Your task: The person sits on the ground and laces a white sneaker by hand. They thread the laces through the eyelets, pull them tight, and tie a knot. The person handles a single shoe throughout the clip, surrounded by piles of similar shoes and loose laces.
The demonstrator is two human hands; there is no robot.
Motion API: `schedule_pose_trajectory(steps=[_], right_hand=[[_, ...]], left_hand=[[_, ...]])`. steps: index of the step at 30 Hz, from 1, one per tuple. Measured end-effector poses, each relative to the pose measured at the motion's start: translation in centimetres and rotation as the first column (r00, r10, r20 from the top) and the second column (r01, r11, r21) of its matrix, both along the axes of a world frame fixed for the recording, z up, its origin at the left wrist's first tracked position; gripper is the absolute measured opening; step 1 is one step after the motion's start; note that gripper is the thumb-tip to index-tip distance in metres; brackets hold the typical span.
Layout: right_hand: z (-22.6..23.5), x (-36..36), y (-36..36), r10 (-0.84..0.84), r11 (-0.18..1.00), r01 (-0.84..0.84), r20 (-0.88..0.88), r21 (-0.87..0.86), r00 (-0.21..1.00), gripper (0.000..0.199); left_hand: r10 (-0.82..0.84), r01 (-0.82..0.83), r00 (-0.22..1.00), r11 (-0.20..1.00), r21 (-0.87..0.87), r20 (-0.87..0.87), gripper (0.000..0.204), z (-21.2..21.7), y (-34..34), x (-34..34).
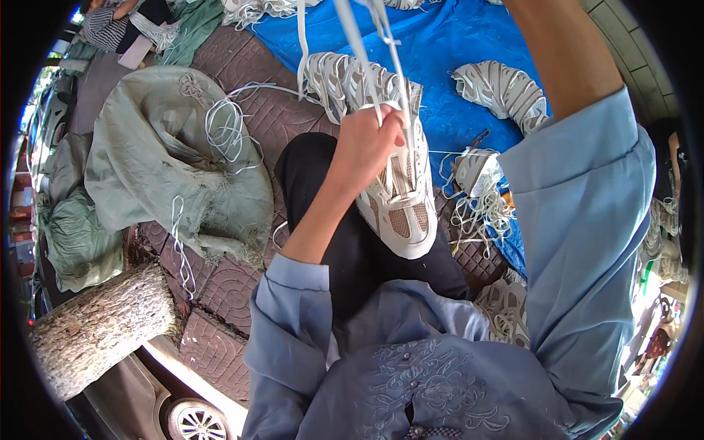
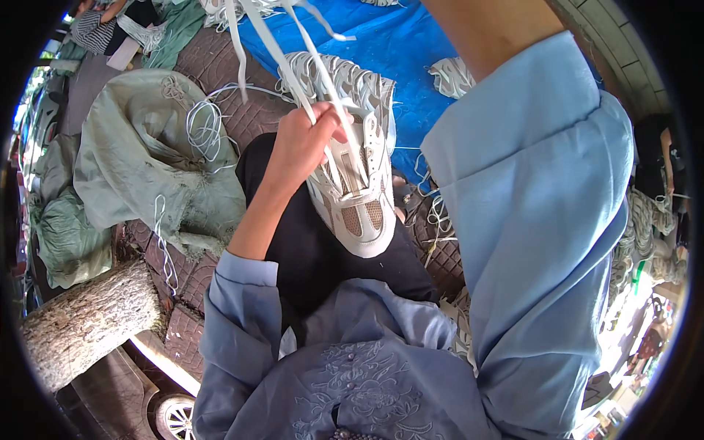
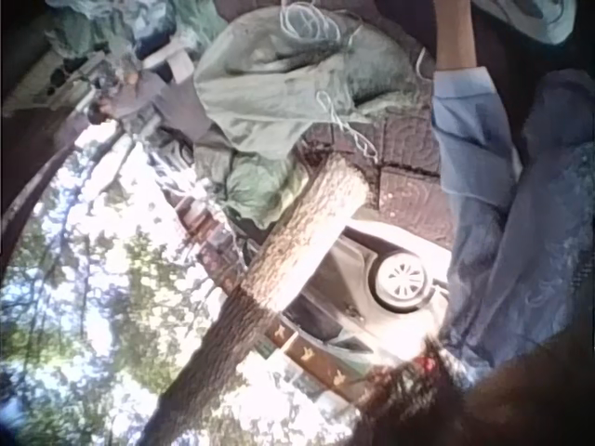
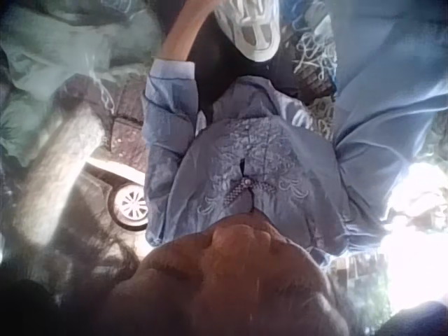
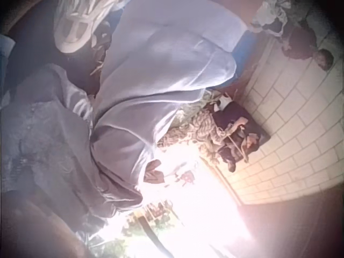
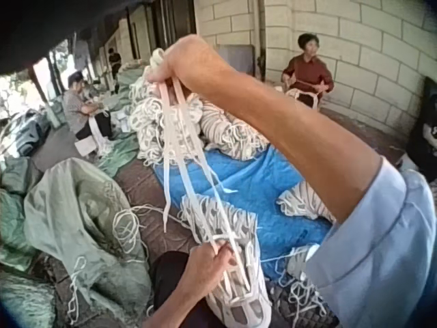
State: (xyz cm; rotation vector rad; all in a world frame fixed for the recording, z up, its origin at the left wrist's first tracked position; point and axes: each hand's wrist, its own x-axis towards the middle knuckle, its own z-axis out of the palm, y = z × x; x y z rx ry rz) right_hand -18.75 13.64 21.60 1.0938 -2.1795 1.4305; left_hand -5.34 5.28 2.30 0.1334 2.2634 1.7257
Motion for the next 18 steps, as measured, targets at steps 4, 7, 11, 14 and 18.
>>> schedule_pose_trajectory(steps=[4,7,11,14,18], right_hand=[[-6.7,-0.5,5.3,-0.396,0.392,0.754,-0.643,0.527,0.656,0.03],[-16.0,7.0,8.4,0.125,0.871,-0.009,-0.203,0.492,0.971,0.014],[-22.5,18.2,7.5,0.103,0.841,-0.116,0.053,0.528,0.993,0.016],[-24.0,19.3,6.5,0.092,0.802,-0.006,-0.113,0.598,0.989,0.012],[-23.8,19.2,4.8,0.104,0.709,0.055,-0.181,0.703,0.978,0.015]], left_hand=[[0.046,-0.106,0.959,0.974,0.202,0.281,0.026,-1.1,-0.7,-1.4],[0.074,-0.189,0.938,0.928,0.32,0.339,0.034,-2.6,-2.9,-0.8],[0.016,-0.073,0.973,0.967,0.243,0.229,0.039,-2.8,-2.2,-1.5],[-0.015,0.013,0.992,1.0,0.015,0.126,0.045,-2.5,-2.4,-1.2],[0.004,-0.006,1.0,0.997,-0.081,-0.026,0.038,-1.8,-2.2,0.1]])
